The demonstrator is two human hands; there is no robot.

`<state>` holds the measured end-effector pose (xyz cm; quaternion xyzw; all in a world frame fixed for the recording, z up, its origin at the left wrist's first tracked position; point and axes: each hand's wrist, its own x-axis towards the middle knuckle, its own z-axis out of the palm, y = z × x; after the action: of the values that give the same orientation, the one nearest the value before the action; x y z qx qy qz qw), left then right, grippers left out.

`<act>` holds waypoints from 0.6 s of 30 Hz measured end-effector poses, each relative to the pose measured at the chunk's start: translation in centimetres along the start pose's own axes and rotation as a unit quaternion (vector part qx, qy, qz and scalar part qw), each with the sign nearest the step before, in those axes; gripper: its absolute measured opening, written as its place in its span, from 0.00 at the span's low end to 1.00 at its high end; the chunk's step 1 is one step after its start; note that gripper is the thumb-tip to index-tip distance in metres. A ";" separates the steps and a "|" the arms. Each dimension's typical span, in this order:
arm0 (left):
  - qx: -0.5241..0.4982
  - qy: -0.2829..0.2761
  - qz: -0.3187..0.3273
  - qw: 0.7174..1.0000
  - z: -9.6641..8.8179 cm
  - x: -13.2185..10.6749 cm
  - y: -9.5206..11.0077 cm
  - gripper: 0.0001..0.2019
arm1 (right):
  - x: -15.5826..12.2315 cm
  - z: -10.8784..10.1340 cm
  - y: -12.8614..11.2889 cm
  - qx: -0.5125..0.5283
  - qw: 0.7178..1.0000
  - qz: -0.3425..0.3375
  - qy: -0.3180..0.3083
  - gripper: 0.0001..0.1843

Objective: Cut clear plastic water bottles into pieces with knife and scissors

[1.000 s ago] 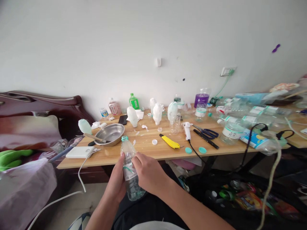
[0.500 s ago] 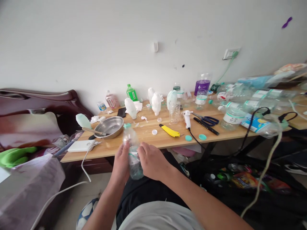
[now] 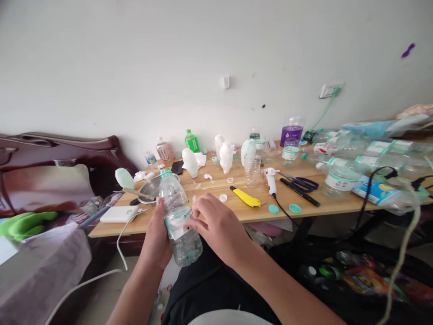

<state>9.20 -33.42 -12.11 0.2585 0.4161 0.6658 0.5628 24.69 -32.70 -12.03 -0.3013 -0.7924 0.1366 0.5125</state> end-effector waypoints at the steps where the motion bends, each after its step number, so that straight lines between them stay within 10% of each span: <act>1: -0.004 -0.012 -0.005 1.000 0.0 0.1 0.0 0.24 | 0.4 0.0 -0.1 0.001 1.000 0.008 -0.017 0.13; 7: -0.016 -0.045 -0.008 0.999 -0.6 0.6 -0.7 0.20 | 1.2 -0.2 0.5 0.004 0.988 0.003 -0.153 0.06; 18: 0.037 -0.034 0.021 0.999 -1.2 0.1 -1.8 0.19 | 0.4 -0.2 0.4 -0.264 0.928 -0.138 -0.224 0.08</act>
<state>9.16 -33.66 -14.32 0.3100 0.4154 0.6525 0.5528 24.89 -32.16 -11.93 -0.2748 -0.9277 -0.0862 0.2375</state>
